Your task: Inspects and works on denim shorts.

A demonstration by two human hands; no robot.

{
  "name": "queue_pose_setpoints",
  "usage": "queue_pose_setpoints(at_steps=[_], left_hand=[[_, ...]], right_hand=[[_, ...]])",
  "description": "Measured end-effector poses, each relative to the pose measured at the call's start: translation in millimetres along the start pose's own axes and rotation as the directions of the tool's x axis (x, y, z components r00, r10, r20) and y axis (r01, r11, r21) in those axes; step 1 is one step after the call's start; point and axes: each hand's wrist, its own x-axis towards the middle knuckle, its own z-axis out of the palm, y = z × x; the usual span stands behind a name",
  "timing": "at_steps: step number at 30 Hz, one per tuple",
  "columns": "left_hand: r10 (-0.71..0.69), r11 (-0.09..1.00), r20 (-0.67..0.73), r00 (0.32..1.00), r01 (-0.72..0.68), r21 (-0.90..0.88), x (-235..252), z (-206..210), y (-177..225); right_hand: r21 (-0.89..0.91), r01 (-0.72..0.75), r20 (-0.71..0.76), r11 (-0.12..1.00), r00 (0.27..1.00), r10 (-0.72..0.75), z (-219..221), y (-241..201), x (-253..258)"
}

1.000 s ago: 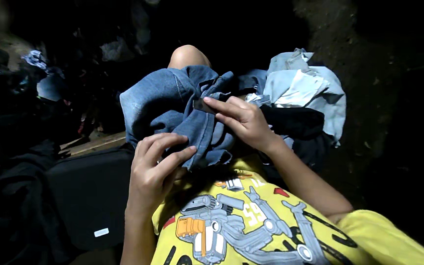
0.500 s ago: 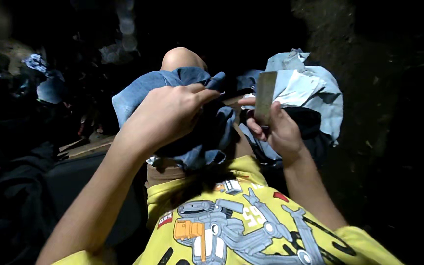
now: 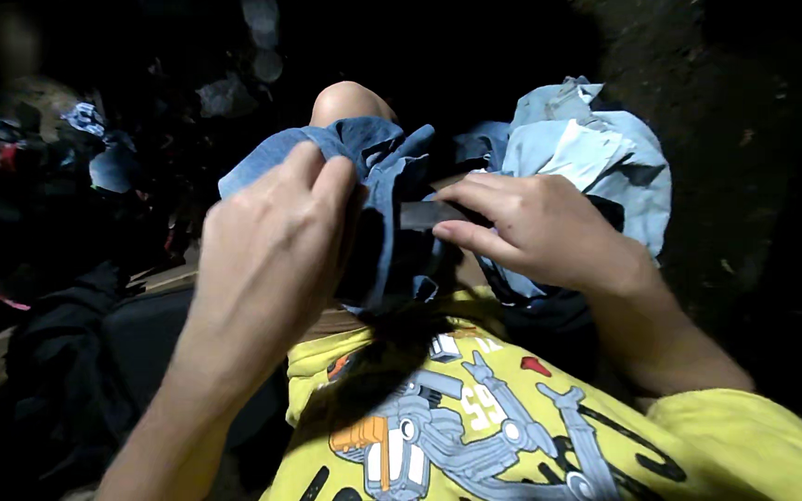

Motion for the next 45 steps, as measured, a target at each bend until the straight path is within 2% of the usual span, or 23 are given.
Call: queue_pose_setpoints(at_steps=[5, 8, 11, 16, 20, 24, 26, 29, 31, 33, 34, 35, 37, 40, 42, 43, 45], left_hand=[[-0.082, 0.990, -0.123, 0.989, 0.067, -0.128, -18.8, 44.2, 27.6], [-0.129, 0.969, -0.153, 0.980, 0.092, -0.228, -24.7, 66.6, 32.4], [-0.167, 0.945, -0.263, 0.950, 0.078, -0.318, -29.3, 80.4, 33.5], [-0.301, 0.842, -0.327, 0.896, 0.089, -0.532, -36.9, 92.8, 25.4], [-0.238, 0.904, -0.433, 0.869, 0.036, -0.425, -36.6, 104.6, 31.9], [-0.121, 0.962, -0.466, 0.877, -0.011, -0.272, -34.4, 116.8, 38.3], [-0.071, 0.976, -0.496, 0.866, -0.042, -0.214, -32.5, 126.3, 34.4], [-0.013, 0.986, -0.504, 0.864, -0.072, -0.149, -31.3, 139.2, 22.4], [0.019, 0.987, -0.481, 0.877, -0.093, -0.130, -36.5, 144.8, 19.1], [0.028, 0.985, -0.473, 0.881, -0.106, -0.139, -47.3, 146.3, 16.4], [0.019, 0.982, -0.488, 0.873, -0.108, -0.155, -48.6, 145.5, 12.4], [-0.005, 0.976, -0.500, 0.866, -0.105, -0.191, -47.3, 143.6, 8.1], [-0.092, 0.934, -0.458, 0.884, -0.083, -0.348, -46.8, 134.4, 5.1], [-0.281, 0.735, -0.344, 0.896, -0.030, -0.677, -42.2, 109.6, 5.2], [-0.364, 0.648, -0.305, 0.880, 0.003, -0.762, -43.5, 87.6, 2.3], [-0.374, 0.662, -0.306, 0.875, 0.021, -0.749, -45.4, 76.0, -3.7], [-0.410, 0.764, -0.355, 0.840, 0.104, -0.637, -48.8, 54.3, -22.5]], right_hand=[[-0.121, -0.182, -0.032, 0.976, 0.983, 0.180, -33.8, 2.1, -29.0], [-0.104, -0.108, -0.027, 0.989, 0.994, 0.106, -27.8, -2.4, -30.9], [-0.076, -0.063, -0.023, 0.995, 0.998, 0.061, -9.7, -4.2, -22.1], [-0.075, -0.060, -0.005, 0.995, 0.998, 0.059, 2.8, -2.8, -10.8], [-0.083, -0.040, -0.038, 0.996, 0.999, 0.037, 11.8, -8.3, -2.1], [-0.159, 0.005, -0.166, 0.987, 0.986, -0.031, 27.4, -16.8, 9.1], [-0.137, 0.018, -0.218, 0.990, 0.975, -0.048, 37.6, -11.2, 13.4], [-0.080, -0.070, -0.240, 0.994, 0.970, 0.049, 48.0, 14.2, 10.5], [-0.082, -0.285, -0.230, 0.955, 0.938, 0.260, 36.8, 50.2, 0.5], [0.008, -0.590, -0.231, 0.807, 0.784, 0.576, 5.6, 99.9, -14.4], [0.066, -0.655, -0.246, 0.753, 0.720, 0.649, -9.0, 114.2, -20.5], [0.123, -0.651, -0.266, 0.749, 0.706, 0.657, -18.1, 116.9, -23.5], [0.219, -0.527, -0.278, 0.821, 0.773, 0.571, -14.7, 100.4, -26.2], [0.363, -0.157, -0.359, 0.918, 0.886, 0.293, 18.0, 71.5, -10.1], [0.373, 0.083, -0.398, 0.924, 0.914, 0.079, 35.4, 62.0, 7.4], [0.372, 0.177, -0.402, 0.911, 0.915, -0.013, 42.1, 58.7, 15.9], [0.366, 0.296, -0.385, 0.882, 0.911, -0.146, 53.6, 54.3, 30.4]])
